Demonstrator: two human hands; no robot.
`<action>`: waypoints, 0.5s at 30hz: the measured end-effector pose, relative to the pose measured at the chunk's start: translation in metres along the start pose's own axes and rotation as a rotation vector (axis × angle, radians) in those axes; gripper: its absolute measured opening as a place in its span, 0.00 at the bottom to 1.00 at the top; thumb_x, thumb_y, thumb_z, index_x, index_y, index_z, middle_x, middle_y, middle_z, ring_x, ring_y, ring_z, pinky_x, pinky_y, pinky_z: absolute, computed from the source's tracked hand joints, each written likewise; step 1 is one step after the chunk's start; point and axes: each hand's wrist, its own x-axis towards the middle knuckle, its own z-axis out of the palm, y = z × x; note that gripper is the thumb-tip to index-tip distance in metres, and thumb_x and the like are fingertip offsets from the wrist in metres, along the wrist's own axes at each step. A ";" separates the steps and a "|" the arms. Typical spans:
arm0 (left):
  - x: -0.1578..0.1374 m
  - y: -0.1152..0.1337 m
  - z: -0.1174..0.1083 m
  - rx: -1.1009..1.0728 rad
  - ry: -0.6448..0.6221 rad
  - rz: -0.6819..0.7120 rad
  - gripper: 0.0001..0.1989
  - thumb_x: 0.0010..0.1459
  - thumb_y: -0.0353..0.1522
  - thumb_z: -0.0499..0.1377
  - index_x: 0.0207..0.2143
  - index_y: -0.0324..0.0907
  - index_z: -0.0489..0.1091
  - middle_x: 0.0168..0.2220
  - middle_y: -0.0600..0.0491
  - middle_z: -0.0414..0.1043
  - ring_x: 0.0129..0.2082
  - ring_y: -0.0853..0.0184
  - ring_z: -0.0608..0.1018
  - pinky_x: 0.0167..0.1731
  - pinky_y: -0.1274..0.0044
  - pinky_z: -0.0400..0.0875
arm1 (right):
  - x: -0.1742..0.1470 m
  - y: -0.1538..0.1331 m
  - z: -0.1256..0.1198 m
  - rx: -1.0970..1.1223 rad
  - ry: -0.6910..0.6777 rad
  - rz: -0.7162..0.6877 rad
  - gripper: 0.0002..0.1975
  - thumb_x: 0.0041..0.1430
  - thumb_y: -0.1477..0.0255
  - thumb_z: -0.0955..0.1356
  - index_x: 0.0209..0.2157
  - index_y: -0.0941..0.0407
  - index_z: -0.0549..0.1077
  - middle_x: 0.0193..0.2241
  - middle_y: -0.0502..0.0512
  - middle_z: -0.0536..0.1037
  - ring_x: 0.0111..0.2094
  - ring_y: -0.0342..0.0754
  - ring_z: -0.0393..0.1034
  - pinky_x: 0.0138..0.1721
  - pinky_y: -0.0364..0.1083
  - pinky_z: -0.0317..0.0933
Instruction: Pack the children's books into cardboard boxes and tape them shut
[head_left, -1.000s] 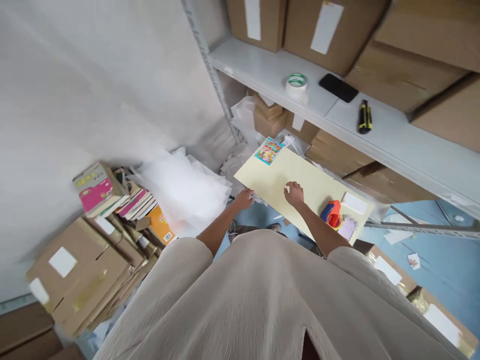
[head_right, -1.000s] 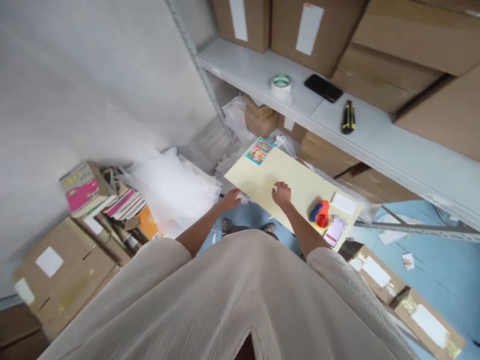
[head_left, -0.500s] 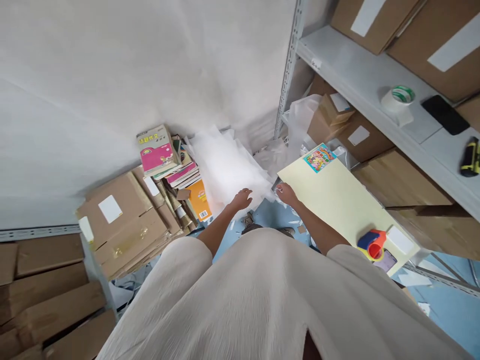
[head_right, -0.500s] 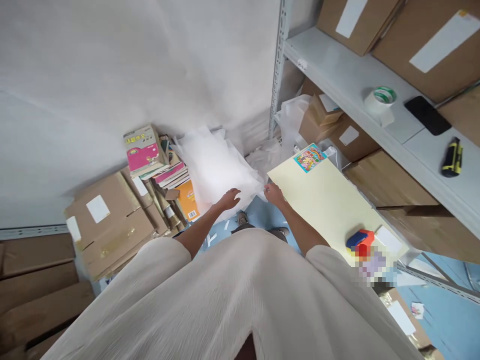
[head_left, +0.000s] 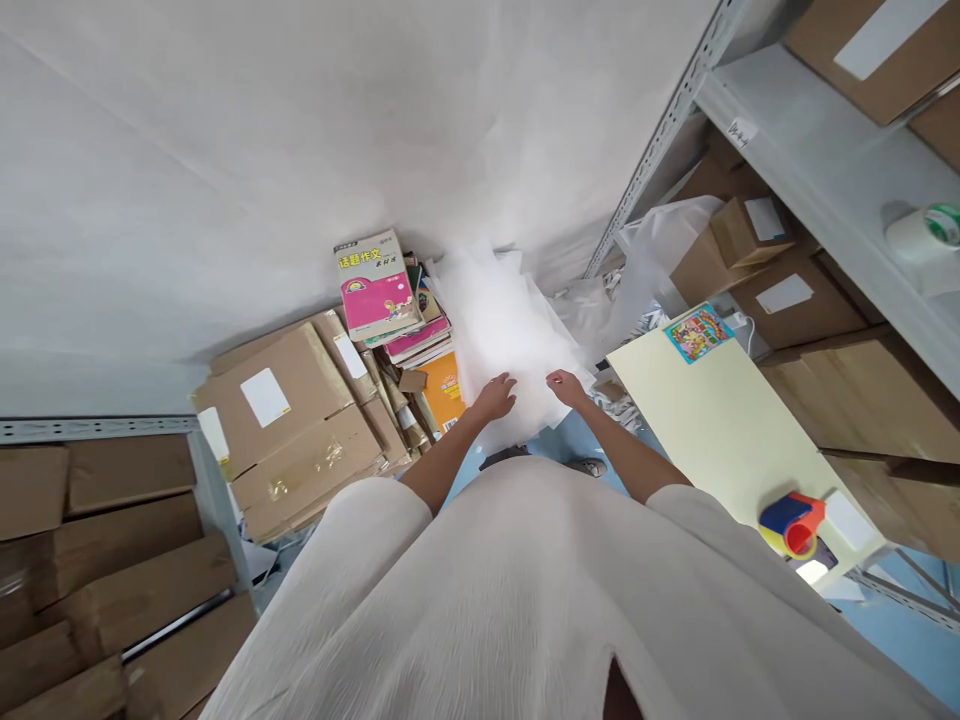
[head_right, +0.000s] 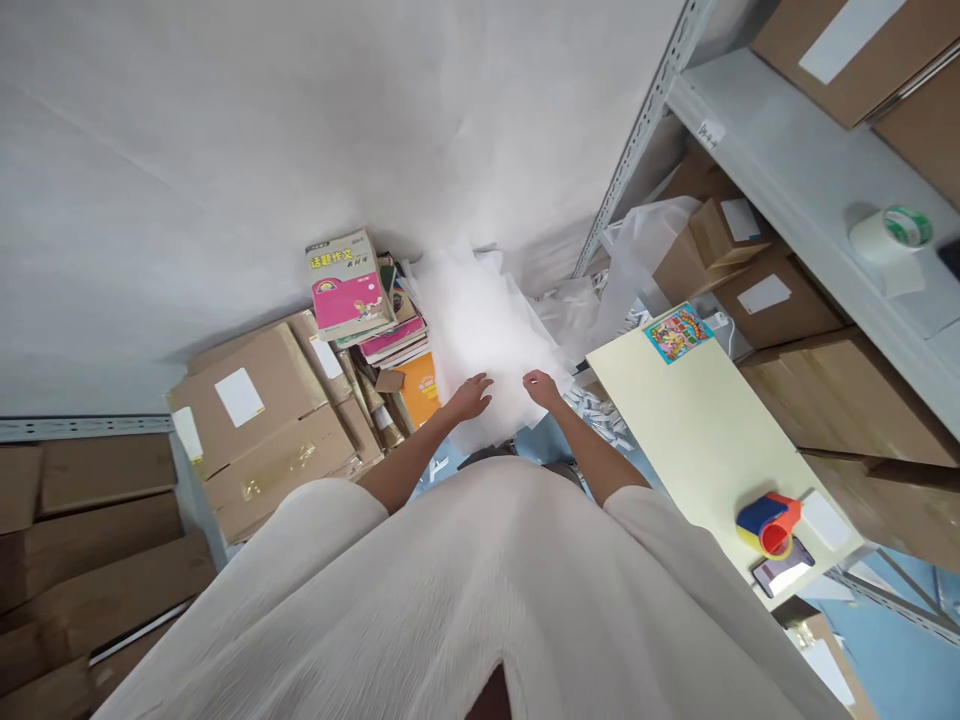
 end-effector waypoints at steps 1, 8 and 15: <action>0.000 -0.001 0.000 -0.010 -0.003 0.006 0.29 0.77 0.34 0.55 0.77 0.39 0.66 0.83 0.35 0.57 0.81 0.47 0.66 0.77 0.58 0.64 | 0.001 -0.001 0.002 0.007 -0.010 0.012 0.07 0.63 0.70 0.70 0.40 0.52 0.82 0.49 0.59 0.88 0.51 0.56 0.82 0.59 0.54 0.74; 0.003 -0.007 0.002 -0.046 -0.009 0.029 0.30 0.77 0.35 0.55 0.77 0.39 0.65 0.83 0.35 0.56 0.80 0.47 0.68 0.76 0.58 0.67 | 0.003 -0.006 0.011 0.162 -0.021 0.027 0.07 0.56 0.66 0.73 0.37 0.51 0.81 0.42 0.57 0.87 0.46 0.55 0.82 0.51 0.52 0.75; 0.004 -0.007 0.002 -0.053 -0.001 0.038 0.30 0.77 0.35 0.55 0.77 0.40 0.66 0.82 0.35 0.57 0.78 0.46 0.70 0.75 0.56 0.68 | -0.006 -0.017 0.013 0.069 0.073 -0.016 0.08 0.52 0.69 0.72 0.36 0.51 0.80 0.41 0.55 0.86 0.44 0.54 0.81 0.54 0.53 0.75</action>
